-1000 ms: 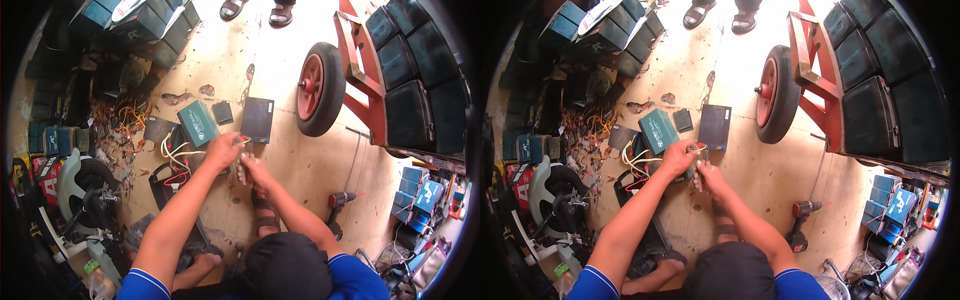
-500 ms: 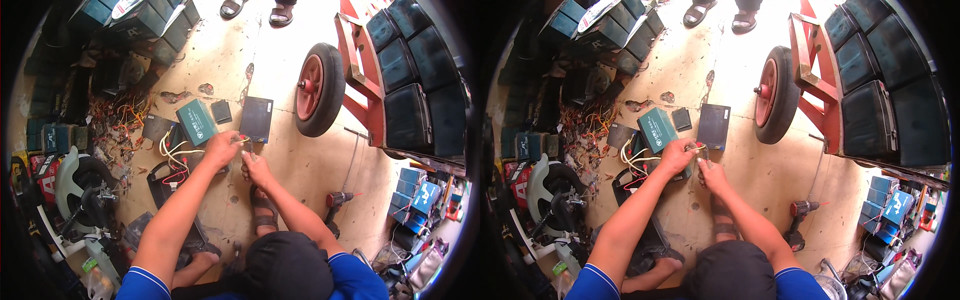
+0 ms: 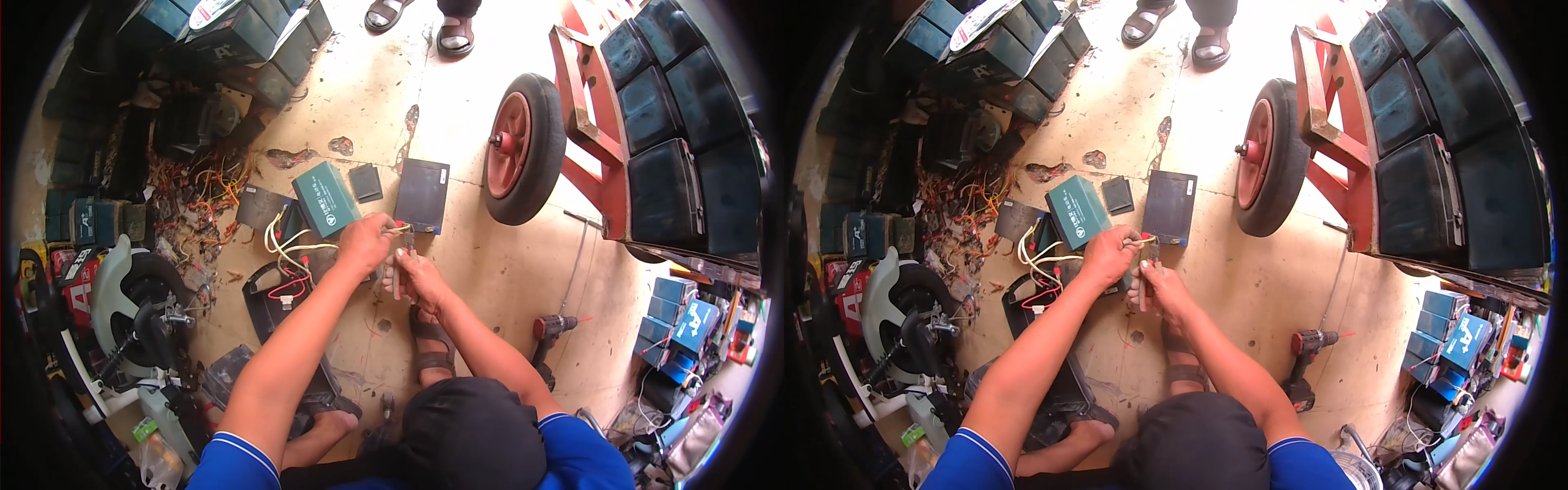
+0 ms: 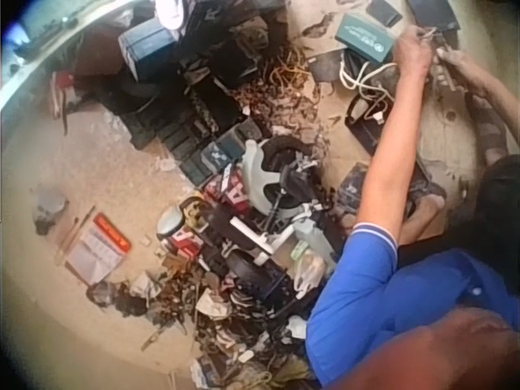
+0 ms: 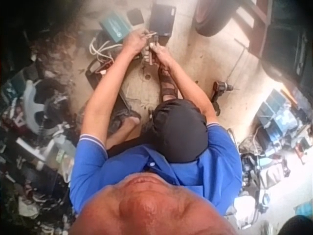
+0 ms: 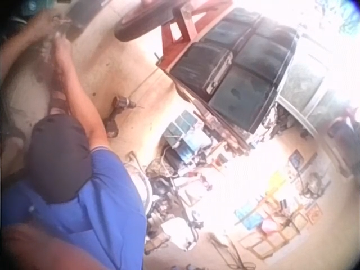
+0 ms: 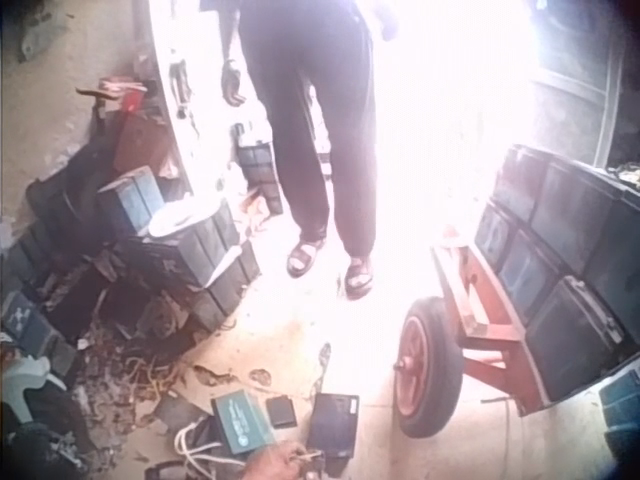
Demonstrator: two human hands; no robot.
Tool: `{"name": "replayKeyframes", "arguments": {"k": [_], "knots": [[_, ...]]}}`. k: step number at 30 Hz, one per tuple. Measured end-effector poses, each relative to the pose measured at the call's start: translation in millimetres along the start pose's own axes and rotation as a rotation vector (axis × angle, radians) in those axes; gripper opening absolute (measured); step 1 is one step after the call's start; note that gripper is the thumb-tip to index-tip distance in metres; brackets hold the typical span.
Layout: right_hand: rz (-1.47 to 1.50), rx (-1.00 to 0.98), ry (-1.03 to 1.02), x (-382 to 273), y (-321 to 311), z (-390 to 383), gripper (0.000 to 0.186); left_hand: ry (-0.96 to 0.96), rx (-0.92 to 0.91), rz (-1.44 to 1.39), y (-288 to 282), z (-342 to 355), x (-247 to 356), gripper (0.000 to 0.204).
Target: The person uses an electric screwdriver to disassemble a battery casing, strips insulation from wires with pliers, and connects multiple battery cells within the housing while sitting on the floor of a workshop.
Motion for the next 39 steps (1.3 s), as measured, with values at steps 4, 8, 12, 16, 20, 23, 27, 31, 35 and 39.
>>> {"name": "replayKeyframes", "arguments": {"k": [4, 8, 12, 16, 20, 23, 27, 31, 35, 39], "knots": [[-0.075, -0.034, -0.044, 8, -9, 7, 0.042, 0.018, 0.021, -0.062, 2, 1, 1, 0.017], [-0.042, 0.022, -0.029, 3, 0, -1, 0.043, -0.009, 0.026, -0.058, 0, 0, -2, 0.017], [-0.008, -0.007, -0.042, 4, 2, 1, 0.042, -0.061, 0.005, -0.085, 1, -2, -2, 0.018], [0.016, -0.017, -0.004, 0, 7, -2, 0.035, -0.041, 0.021, -0.093, 0, 0, -2, 0.019], [0.003, -0.018, -0.01, 3, 7, -1, 0.036, -0.043, 0.025, -0.077, 1, 0, -2, 0.02], [-0.013, -0.056, 0.007, -3, 9, -6, 0.037, -0.038, 0.033, -0.084, 0, 2, -2, 0.021], [0.179, -0.096, 0.001, 4, 10, 0, 0.036, -0.048, 0.043, -0.103, -1, 5, 0, 0.021], [0.009, -0.023, -0.001, 1, 10, -3, 0.035, -0.06, 0.034, -0.077, 0, 4, -1, 0.022], [-0.002, -0.018, 0.0, -3, 13, -7, 0.034, -0.041, 0.031, -0.052, -2, 4, 1, 0.022], [0.042, -0.036, -0.008, 6, 9, 0, 0.034, -0.052, 0.023, -0.063, 0, 6, -1, 0.022]]}}
Point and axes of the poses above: each hand's wrist, its own z-axis towards the middle knuckle, its own y-axis out of the palm, x = y × z, the point moved 6 cm from there along z, towards the middle knuckle, and after that the axes turned 9 degrees about -z, right-handed, at the moved point
